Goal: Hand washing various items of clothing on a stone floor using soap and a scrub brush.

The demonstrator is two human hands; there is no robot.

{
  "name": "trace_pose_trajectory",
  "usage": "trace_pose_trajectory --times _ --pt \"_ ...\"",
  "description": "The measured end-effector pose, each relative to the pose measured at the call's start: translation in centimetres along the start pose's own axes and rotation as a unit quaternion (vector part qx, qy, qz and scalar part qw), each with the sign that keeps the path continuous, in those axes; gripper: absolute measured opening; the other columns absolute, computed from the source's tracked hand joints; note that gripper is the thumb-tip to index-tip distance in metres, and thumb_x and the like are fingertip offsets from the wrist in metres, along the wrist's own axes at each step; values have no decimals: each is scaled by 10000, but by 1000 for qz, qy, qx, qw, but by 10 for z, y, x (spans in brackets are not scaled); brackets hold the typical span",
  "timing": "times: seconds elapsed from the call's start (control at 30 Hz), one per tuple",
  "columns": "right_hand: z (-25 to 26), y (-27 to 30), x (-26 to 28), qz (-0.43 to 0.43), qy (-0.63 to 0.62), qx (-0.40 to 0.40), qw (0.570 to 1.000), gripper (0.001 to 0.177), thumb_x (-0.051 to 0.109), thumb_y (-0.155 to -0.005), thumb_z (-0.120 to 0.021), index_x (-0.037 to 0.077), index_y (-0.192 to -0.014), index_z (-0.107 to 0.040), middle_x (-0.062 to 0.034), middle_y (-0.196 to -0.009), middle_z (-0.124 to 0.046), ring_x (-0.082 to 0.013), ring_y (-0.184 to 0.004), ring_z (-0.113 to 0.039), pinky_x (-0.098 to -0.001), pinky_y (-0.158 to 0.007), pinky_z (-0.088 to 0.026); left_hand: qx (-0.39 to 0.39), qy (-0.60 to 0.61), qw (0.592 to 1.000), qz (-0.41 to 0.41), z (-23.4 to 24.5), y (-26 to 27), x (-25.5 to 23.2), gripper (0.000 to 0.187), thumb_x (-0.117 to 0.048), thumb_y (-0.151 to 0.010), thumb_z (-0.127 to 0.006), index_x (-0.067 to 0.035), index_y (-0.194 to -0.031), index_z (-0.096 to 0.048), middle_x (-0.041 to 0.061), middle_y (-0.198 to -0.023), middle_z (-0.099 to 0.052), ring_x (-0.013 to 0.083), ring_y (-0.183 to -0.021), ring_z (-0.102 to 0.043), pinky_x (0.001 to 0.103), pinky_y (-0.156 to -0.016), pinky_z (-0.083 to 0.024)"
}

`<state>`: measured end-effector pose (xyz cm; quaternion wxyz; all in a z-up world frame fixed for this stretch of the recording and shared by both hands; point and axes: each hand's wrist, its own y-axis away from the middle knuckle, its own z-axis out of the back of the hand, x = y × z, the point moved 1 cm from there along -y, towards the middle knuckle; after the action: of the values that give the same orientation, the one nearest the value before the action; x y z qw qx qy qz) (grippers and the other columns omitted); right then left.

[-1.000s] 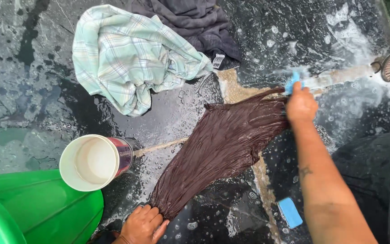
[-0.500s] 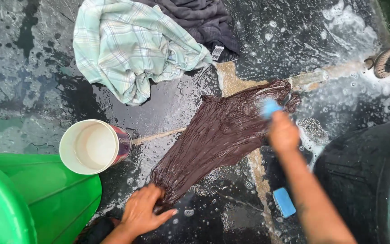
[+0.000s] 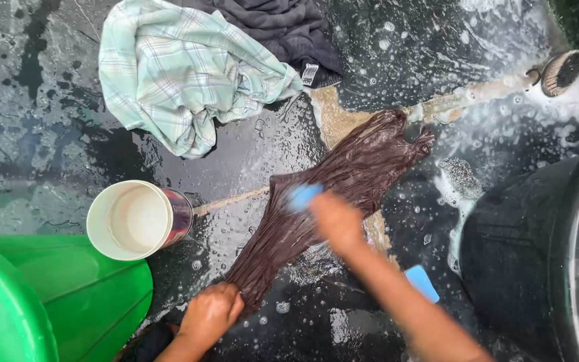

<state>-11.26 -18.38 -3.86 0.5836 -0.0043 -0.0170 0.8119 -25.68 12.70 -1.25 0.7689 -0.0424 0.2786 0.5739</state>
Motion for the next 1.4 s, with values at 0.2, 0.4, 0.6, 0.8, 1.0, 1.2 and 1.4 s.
trace_pose_trajectory --times 0.2,0.4,0.6,0.8,1.0,1.2,1.4 --pt "-68 -45 -244 -230 76 -64 968 255 259 -1001 -476 92 -1059 -660 -145 -832 -686 -306 -691 -684 -443 -536 -538 -15 -5 1000 14 -3 -7 1 200 -281 -827 -674 -109 -744 -617 127 -690 -678 370 -640 -693 513 -574 -569" --pt "-4 10 140 39 -175 -22 984 290 195 -859 -583 156 -1127 -686 -38 -941 -693 -257 -930 -683 -892 -904 -326 -8 19 999 42 -6 -6 5 190 -287 -798 -680 -123 -711 -639 123 -712 -698 376 -609 -695 523 -562 -570" --pt "14 -60 16 103 -212 -126 964 279 98 -887 -591 185 -1121 -717 -48 -1017 -724 -260 -890 -668 -415 -747 -560 -31 15 999 35 -2 -5 3 204 -284 -793 -676 -122 -679 -625 107 -649 -689 366 -600 -692 513 -539 -569" --pt "-25 -82 -232 -211 132 -71 966 221 174 -1003 -533 127 -1161 -681 -140 -884 -677 -316 -676 -673 -472 -509 -511 -4 12 999 44 -7 -7 4 191 -280 -793 -674 -122 -694 -631 99 -712 -683 349 -619 -703 492 -557 -582" --pt "25 17 118 61 -163 30 984 196 97 -806 -609 129 -998 -632 -71 -910 -619 -286 -828 -639 -445 -626 -496 1 7 999 45 -10 -7 6 189 -287 -793 -662 -113 -721 -647 113 -744 -692 346 -647 -711 492 -579 -591" --pt "-20 26 30 91 -143 -68 983 62 128 -891 -618 153 -947 -616 -62 -828 -594 -254 -732 -614 -417 -583 -511 -9 8 999 41 -1 -6 3 221 -308 -804 -666 -111 -705 -650 116 -713 -708 361 -656 -708 509 -574 -584" --pt "-45 -7 -287 -209 98 -87 969 129 151 -997 -555 81 -1089 -611 -136 -854 -652 -331 -695 -667 -482 -555 -509 -1 -12 999 49 -7 -11 6 218 -314 -812 -658 -114 -725 -663 123 -710 -712 364 -644 -710 505 -586 -587"
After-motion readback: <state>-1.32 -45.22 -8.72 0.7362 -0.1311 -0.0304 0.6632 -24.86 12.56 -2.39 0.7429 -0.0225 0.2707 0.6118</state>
